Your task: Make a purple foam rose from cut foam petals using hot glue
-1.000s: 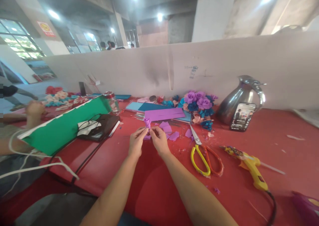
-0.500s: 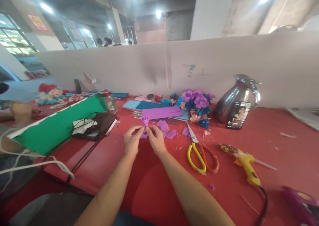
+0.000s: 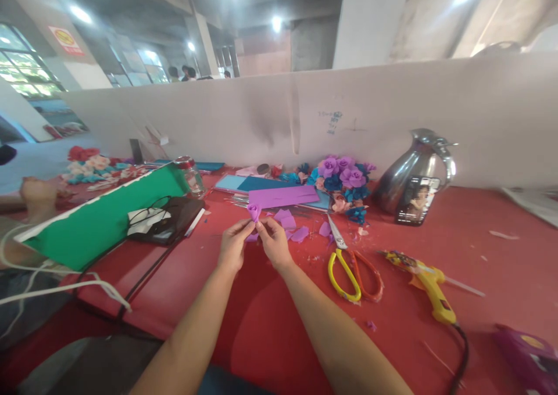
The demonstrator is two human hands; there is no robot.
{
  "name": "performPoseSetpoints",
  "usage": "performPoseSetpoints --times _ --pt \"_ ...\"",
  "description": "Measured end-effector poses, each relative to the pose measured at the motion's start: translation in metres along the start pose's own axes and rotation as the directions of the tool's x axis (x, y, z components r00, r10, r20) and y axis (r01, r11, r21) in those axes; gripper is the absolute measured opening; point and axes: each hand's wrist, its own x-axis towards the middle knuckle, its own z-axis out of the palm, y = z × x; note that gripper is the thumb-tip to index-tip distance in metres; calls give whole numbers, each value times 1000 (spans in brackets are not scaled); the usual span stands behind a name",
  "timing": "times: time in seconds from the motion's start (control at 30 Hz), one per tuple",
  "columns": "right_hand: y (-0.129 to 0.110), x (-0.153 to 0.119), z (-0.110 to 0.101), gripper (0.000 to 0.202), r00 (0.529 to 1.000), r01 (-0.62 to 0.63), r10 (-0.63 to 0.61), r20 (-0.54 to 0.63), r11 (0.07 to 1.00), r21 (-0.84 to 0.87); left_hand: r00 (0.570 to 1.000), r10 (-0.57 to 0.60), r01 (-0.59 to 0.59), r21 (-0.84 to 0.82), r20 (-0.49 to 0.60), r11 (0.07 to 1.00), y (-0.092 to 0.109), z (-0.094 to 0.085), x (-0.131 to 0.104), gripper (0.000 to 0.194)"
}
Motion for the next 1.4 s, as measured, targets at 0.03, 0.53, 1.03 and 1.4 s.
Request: performPoseSetpoints --times 0.03,0.53,1.03,1.4 --pt "0 0 0 32 1000 5 -5 4 1000 -3 1000 0 0 11 7 1000 0 0 0 29" --pt "0 1 -3 28 998 23 -25 57 999 36 990 30 -29 -4 138 1000 4 -2 -1 27" --pt "0 1 -5 28 997 36 -38 71 999 30 981 -11 23 -60 194 998 7 -1 -3 23" --pt "-1 2 -4 30 998 10 -13 56 998 58 981 -24 41 -88 195 995 4 -3 -1 24"
